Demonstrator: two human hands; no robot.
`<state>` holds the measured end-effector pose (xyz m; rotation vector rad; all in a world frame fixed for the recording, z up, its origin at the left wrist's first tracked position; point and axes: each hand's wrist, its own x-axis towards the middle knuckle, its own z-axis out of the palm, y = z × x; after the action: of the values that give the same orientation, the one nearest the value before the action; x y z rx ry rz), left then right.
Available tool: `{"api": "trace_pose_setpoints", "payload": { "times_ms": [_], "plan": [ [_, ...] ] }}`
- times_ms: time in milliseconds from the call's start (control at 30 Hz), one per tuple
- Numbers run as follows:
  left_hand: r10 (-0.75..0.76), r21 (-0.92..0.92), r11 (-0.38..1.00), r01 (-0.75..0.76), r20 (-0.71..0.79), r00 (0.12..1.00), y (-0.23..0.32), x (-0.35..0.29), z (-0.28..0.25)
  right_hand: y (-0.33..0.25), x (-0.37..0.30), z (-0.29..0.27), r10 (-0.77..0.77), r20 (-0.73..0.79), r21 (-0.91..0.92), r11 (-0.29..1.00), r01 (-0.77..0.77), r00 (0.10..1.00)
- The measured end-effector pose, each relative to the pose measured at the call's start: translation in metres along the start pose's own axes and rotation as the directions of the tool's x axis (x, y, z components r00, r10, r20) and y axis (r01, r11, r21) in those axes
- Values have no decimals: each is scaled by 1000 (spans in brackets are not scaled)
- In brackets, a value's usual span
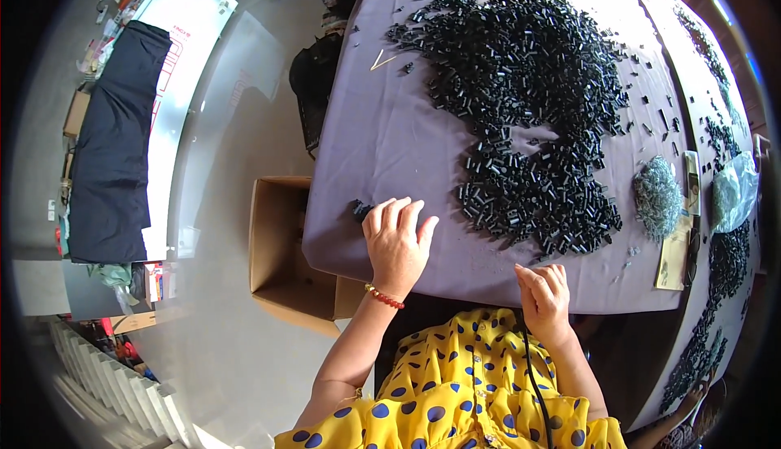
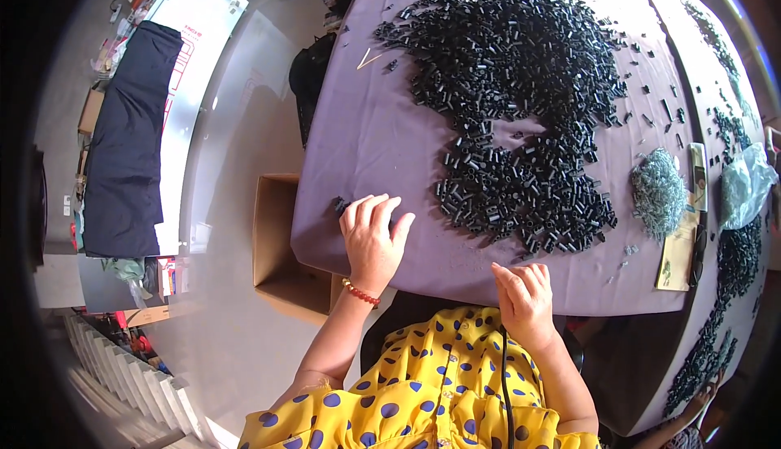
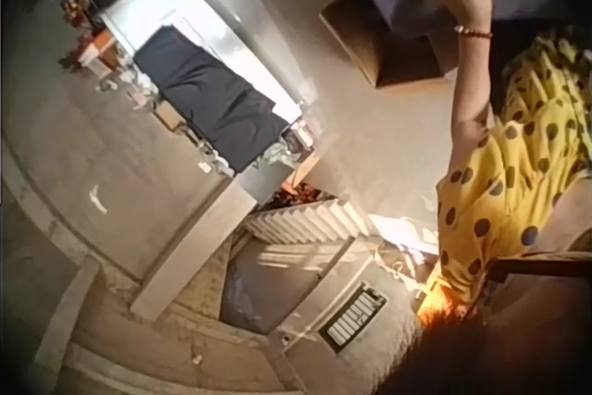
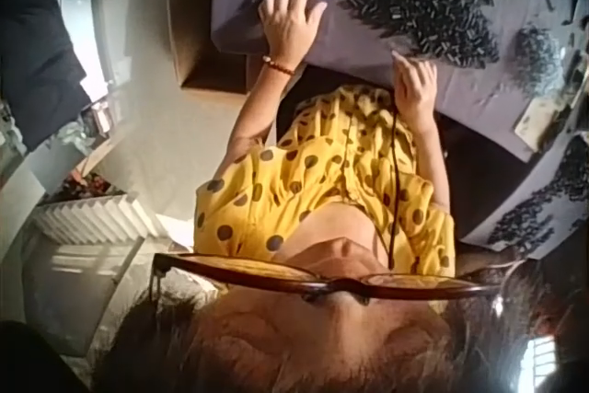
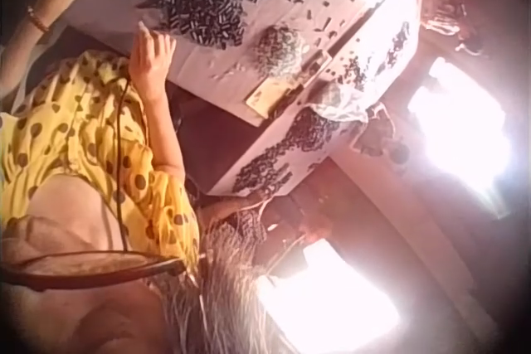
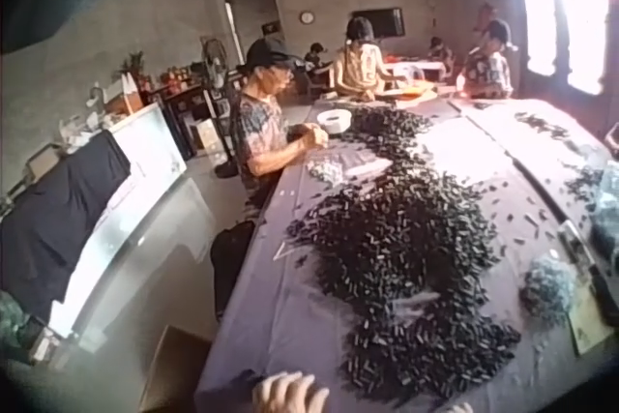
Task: The person assembles plastic parts by hand, repeatedly picking components from a pile on the table, fitting smaller pieces into black plastic connectors, and placing assembled parts onto the table.
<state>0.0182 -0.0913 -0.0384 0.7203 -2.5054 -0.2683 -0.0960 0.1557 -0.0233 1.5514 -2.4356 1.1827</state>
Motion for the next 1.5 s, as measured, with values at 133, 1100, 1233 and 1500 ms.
{"api": "trace_pose_setpoints", "payload": {
  "times_ms": [133,1100,1233,1500],
  "plan": [
    [15,32,999,-15,-17,1000,-9,-4,12,1,-4,-1,5,7,-4,1000,-5,1000],
    [-298,111,947,301,-45,953,-113,8,5,9,-10,-5,98,-71,30,995,-96,993],
    [-253,5,967,256,-121,960,-93,-5,-1,8,-4,-1,60,-62,47,997,-57,996],
    [-256,-158,957,242,-74,964,-58,-7,2,8,19,3,35,16,-212,977,-31,999]
  ]
}}
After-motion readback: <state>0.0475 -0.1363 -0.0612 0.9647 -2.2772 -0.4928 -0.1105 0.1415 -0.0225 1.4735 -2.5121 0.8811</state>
